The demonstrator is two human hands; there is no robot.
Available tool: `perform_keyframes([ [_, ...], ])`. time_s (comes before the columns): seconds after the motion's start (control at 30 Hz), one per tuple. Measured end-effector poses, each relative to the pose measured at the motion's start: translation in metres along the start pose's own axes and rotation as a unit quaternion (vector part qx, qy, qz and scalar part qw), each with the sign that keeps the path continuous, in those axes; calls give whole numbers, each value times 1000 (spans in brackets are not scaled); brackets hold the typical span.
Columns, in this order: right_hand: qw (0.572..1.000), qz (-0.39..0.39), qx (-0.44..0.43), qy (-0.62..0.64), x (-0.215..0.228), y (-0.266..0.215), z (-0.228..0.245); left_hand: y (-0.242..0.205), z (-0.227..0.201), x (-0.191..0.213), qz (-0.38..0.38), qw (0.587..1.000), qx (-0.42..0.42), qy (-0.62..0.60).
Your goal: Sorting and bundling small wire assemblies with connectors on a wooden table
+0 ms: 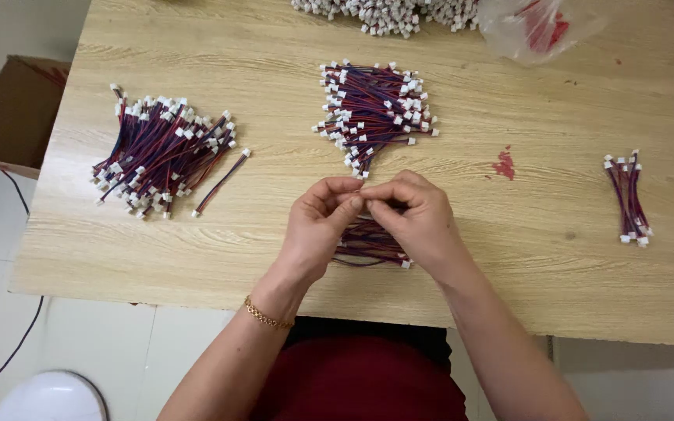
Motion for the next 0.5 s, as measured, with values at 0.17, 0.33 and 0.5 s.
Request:
perform_keyframes([
  [0.17,998,16,37,-38,-10,3,4,3,-19,4,-7,994,-8,107],
  [0.33,972,18,114,-206,-26,1,-23,17,-45,20,8,911,14,411],
  [0.5,959,60,152,-231,-33,-10,-25,63,-39,21,7,788,-213,578],
])
Point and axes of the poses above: each hand's wrist, its own y-axis towards the middle knuckle, its own x-axis out of the back of the hand, z = x × y, the point moved 3 cm from there along y, towards the middle knuckle, and after that the axes turned 12 degrees about -y, right-handed, at the moved point
